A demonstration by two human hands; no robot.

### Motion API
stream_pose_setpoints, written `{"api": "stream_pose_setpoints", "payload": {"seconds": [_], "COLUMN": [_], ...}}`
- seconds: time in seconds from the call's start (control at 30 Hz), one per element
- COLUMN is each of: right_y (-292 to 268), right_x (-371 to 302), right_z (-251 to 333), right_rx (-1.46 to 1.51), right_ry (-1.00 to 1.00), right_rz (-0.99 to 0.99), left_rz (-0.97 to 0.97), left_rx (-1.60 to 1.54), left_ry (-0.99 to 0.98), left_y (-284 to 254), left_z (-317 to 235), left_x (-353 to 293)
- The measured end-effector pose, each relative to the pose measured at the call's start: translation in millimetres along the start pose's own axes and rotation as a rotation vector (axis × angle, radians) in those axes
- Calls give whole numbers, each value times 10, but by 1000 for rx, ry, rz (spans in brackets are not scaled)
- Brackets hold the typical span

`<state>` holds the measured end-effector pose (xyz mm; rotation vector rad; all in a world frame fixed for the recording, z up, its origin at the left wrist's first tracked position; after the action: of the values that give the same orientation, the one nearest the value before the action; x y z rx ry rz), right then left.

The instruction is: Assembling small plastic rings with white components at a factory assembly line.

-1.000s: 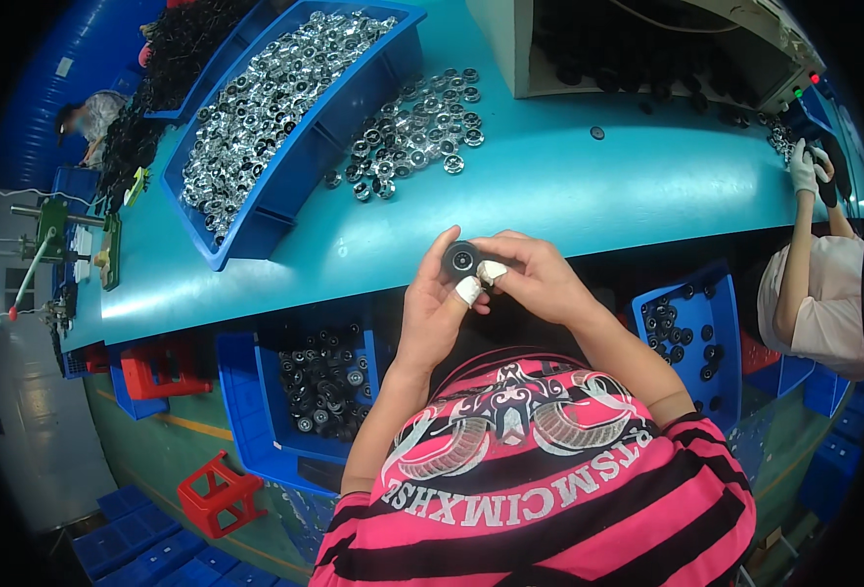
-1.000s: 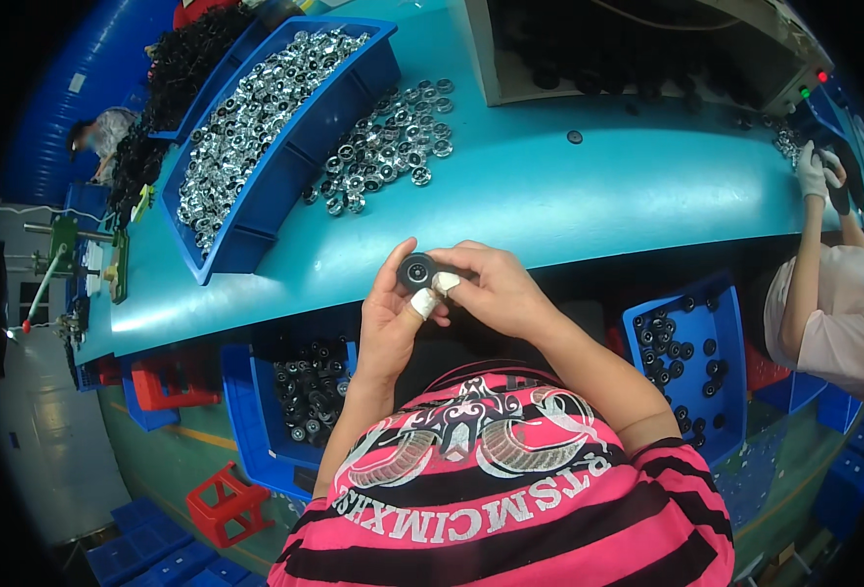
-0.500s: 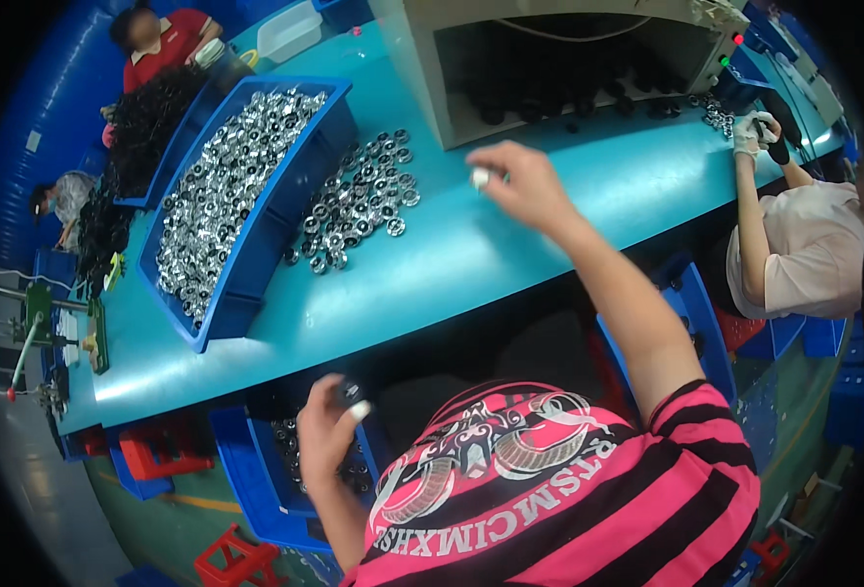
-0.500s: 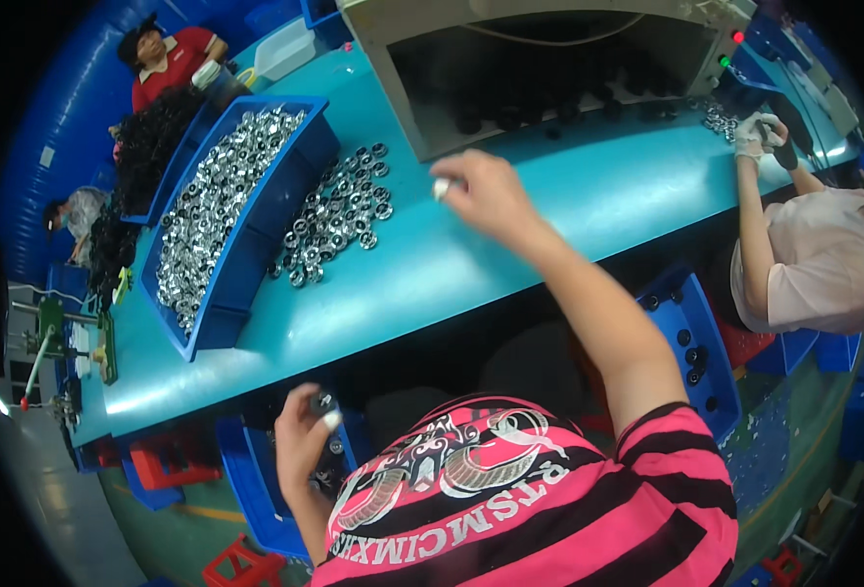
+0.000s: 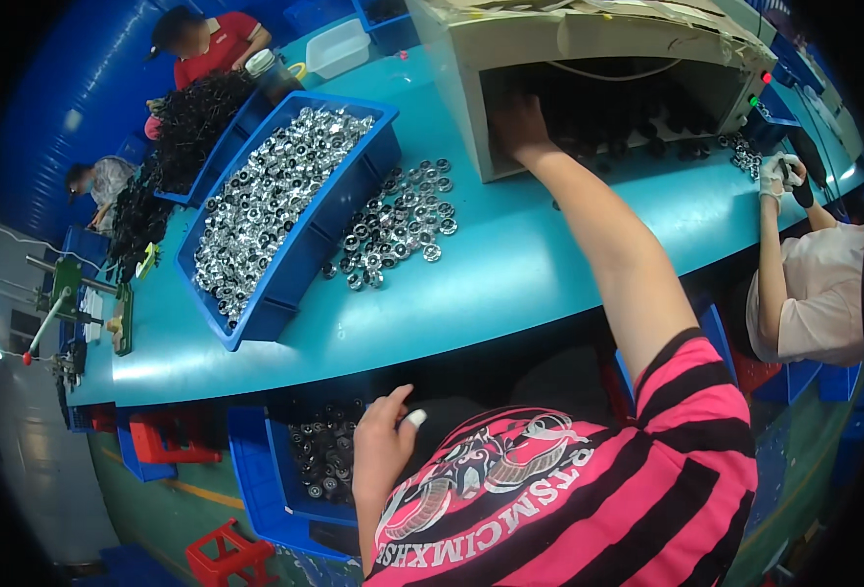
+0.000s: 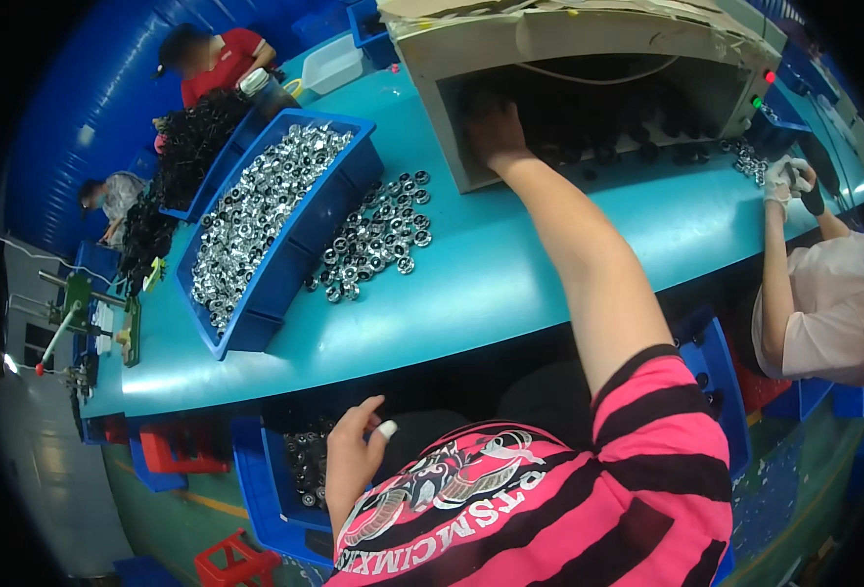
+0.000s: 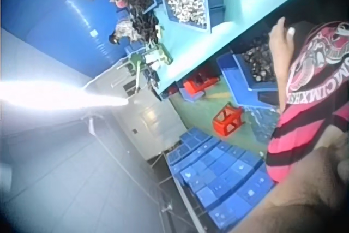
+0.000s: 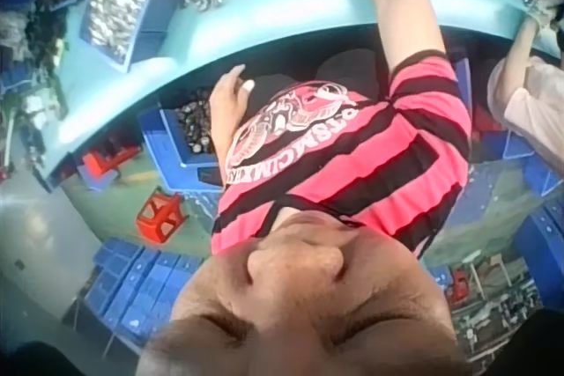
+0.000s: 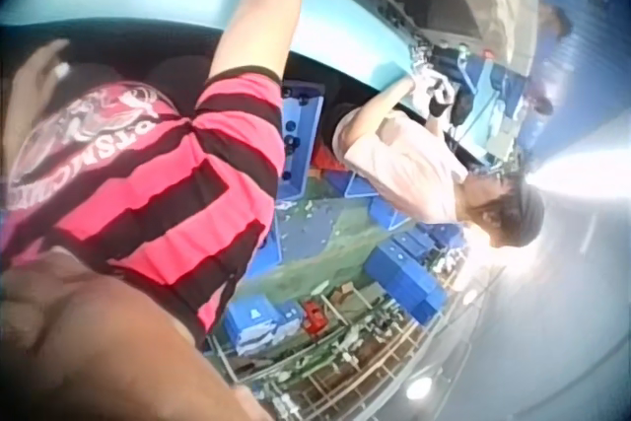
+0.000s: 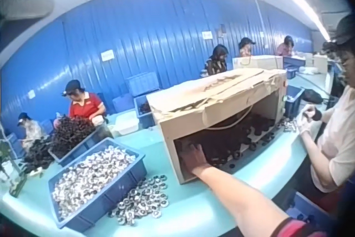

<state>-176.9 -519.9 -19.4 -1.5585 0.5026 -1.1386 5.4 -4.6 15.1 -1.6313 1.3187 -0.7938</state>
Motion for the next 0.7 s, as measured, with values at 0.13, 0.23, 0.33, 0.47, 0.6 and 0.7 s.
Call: {"api": "stream_pose_setpoints", "payload": {"seconds": [0.13,0.23,0.33,0.47,0.6,0.7], "right_y": [-716,-1169,-1326,-1438,-1310,-1231], "right_x": [-626,-1378,-2043,-2469,-2563,-2308], "right_z": [88,332,908,1442,1628,1550], "right_rx": [396,738,1116,1255,1288,1448], "right_ry": [113,-12,-121,-165,-213,-127], "right_rz": [-232,-287,-153,33,164,229], "left_rz": [16,93,199,283,241,222], "left_rx": [-176,-518,-1115,-1734,-1781,-1875], "left_ry": [67,52,0,-120,-124,-86], "left_y": [62,225,568,615,693,727], "left_z": [-106,-153,-223,-463,-406,-253], "left_x": [123,321,568,907,906,798]}}
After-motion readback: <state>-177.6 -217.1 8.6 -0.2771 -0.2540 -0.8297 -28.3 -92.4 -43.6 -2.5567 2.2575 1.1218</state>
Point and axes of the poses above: each hand's wrist, its own x-axis towards the middle knuckle, its own y-axis out of the palm, z = x × y, the point moved 3 cm from there along x, towards the middle knuckle, and after that the axes turned 13 degrees about x, right-handed, at the moved point
